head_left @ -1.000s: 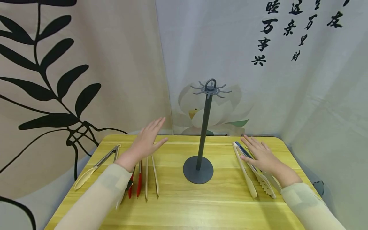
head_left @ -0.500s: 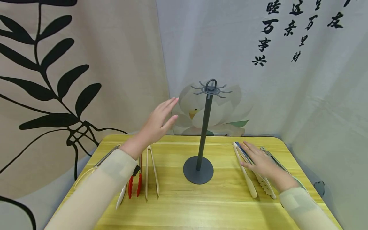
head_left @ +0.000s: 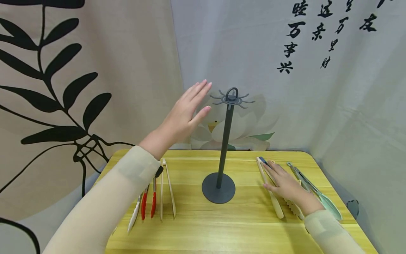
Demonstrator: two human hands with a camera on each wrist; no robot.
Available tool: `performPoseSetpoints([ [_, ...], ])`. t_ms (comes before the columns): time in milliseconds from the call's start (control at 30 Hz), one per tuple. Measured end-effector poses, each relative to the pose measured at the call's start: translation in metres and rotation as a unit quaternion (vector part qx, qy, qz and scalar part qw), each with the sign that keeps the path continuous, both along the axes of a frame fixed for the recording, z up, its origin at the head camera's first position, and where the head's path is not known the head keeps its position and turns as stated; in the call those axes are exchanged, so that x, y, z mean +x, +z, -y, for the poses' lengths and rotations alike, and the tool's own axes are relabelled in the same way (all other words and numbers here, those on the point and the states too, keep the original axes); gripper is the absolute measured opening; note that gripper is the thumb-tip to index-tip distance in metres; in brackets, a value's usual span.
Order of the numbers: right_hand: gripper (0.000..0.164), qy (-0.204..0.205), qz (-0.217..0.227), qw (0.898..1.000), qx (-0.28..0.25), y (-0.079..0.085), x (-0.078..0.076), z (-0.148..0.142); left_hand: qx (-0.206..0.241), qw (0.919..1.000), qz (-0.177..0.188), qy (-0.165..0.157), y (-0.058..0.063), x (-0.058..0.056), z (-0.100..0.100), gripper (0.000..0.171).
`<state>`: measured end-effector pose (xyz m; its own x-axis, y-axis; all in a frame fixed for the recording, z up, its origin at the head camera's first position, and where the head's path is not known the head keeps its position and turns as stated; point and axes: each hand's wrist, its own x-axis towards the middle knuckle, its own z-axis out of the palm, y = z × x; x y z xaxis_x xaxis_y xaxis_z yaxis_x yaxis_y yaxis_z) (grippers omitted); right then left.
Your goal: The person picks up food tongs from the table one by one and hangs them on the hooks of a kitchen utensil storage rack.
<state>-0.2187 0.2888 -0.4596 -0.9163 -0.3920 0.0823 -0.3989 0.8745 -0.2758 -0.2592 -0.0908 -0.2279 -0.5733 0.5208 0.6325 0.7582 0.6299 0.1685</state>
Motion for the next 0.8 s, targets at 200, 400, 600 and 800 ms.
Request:
performPoseSetpoints([
  [200, 0.083, -0.039, 0.017, 0.999, -0.001, -0.012, 0.0, 0.0, -0.014, 0.9998, -0.015, -0.008, 0.019, 0.004, -0.014, 0.063],
  [400, 0.081, -0.091, 0.024, 0.995, 0.016, -0.019, 0.001, 0.003, -0.031, 0.9989, -0.008, -0.034, 0.03, 0.006, -0.029, 0.064],
  [600, 0.081, -0.129, 0.048, 0.99, 0.023, -0.024, 0.0, 0.007, -0.057, 0.9969, 0.028, -0.046, 0.033, 0.003, -0.04, 0.068],
  [800, 0.085, -0.164, 0.095, 0.981, 0.028, -0.025, -0.001, 0.01, -0.075, 0.9941, 0.067, -0.04, 0.032, 0.003, -0.047, 0.07],
])
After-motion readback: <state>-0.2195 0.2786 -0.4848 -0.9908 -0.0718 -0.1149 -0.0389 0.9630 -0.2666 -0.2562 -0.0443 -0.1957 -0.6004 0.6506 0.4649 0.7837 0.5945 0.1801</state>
